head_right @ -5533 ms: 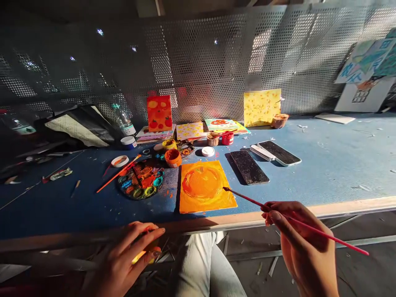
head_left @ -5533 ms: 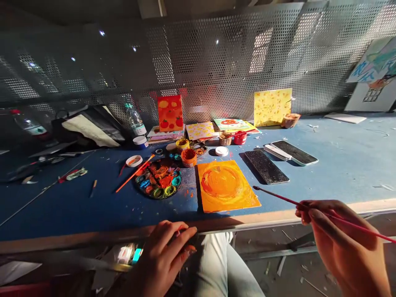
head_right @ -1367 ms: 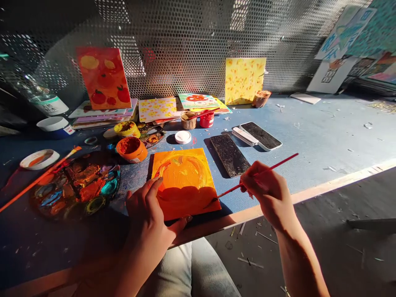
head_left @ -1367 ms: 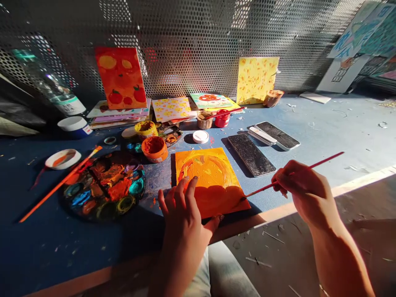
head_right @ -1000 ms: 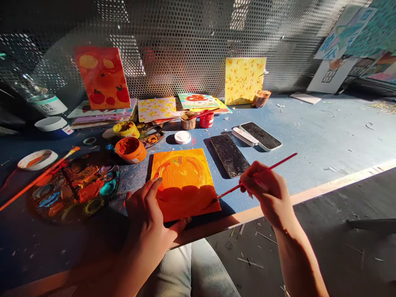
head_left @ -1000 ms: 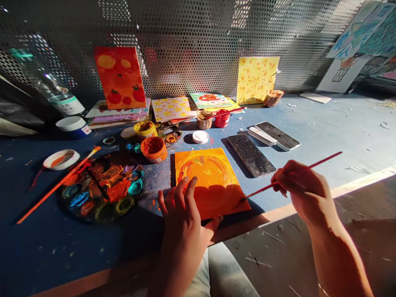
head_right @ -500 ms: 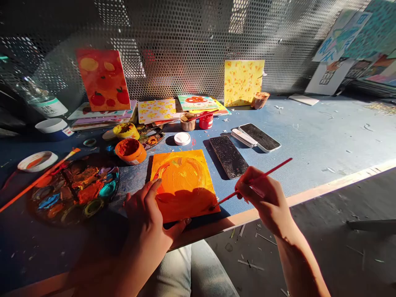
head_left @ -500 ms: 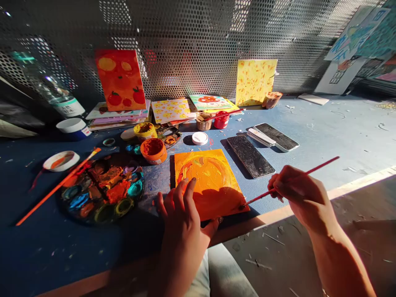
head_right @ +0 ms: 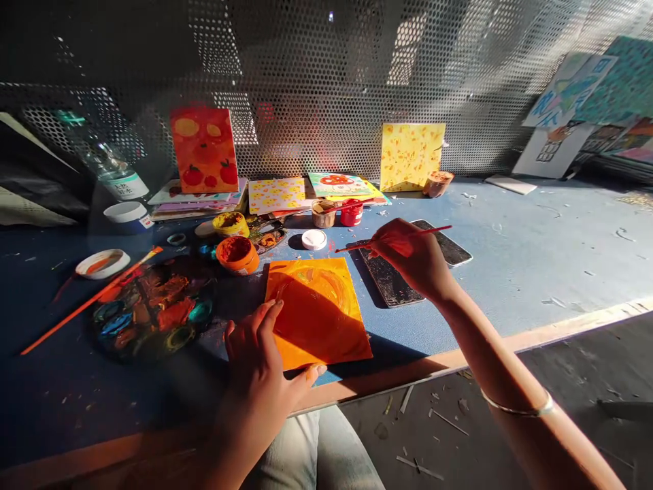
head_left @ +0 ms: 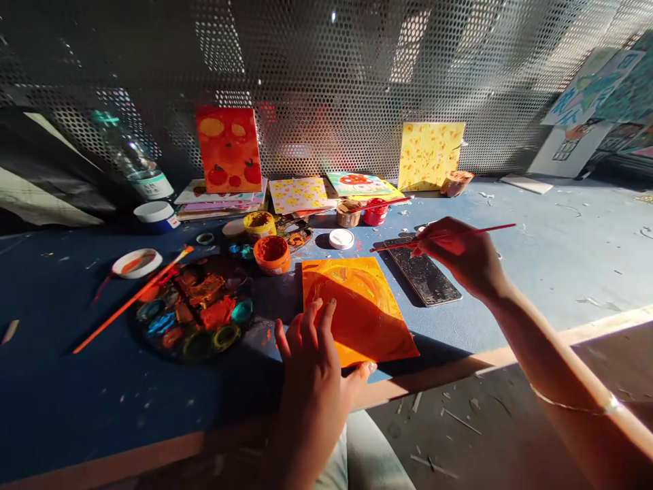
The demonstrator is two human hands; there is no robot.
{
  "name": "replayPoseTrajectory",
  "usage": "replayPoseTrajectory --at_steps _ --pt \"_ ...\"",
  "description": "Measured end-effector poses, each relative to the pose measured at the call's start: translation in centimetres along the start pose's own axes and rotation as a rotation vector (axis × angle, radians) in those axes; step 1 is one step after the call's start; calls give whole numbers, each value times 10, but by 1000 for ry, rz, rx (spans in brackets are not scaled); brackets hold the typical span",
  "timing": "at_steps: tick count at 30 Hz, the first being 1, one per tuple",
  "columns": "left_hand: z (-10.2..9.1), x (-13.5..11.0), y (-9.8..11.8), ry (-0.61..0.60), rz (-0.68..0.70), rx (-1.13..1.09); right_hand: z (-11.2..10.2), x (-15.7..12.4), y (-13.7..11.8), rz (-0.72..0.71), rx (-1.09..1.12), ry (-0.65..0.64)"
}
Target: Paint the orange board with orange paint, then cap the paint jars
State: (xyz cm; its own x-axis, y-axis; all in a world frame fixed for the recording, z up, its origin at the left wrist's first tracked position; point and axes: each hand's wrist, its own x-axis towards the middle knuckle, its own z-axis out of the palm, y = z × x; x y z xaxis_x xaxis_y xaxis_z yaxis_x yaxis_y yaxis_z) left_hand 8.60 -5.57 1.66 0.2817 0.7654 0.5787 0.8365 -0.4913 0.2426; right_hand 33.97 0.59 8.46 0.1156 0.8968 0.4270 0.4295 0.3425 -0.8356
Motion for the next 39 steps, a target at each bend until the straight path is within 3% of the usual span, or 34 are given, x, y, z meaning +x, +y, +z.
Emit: replayPoseTrajectory --at_steps 4,14,20,29,35,39 --pt "-2 1 3 -1 -35 -2 6 21 14 -27 -77 -138" --pt "2 2 3 -19 -85 -59 3 21 29 -8 -29 -275" --pt "0 4 6 -30 -131 -61 2 19 26 -1 -46 -286" --pt "0 4 6 -37 -149 -73 -3 26 21 -40 -65 -200" --pt "1 4 6 -32 -152 -79 0 26 25 -84 -122 -294" --pt "1 4 6 -42 -160 -82 -7 28 22 -109 -206 -281"
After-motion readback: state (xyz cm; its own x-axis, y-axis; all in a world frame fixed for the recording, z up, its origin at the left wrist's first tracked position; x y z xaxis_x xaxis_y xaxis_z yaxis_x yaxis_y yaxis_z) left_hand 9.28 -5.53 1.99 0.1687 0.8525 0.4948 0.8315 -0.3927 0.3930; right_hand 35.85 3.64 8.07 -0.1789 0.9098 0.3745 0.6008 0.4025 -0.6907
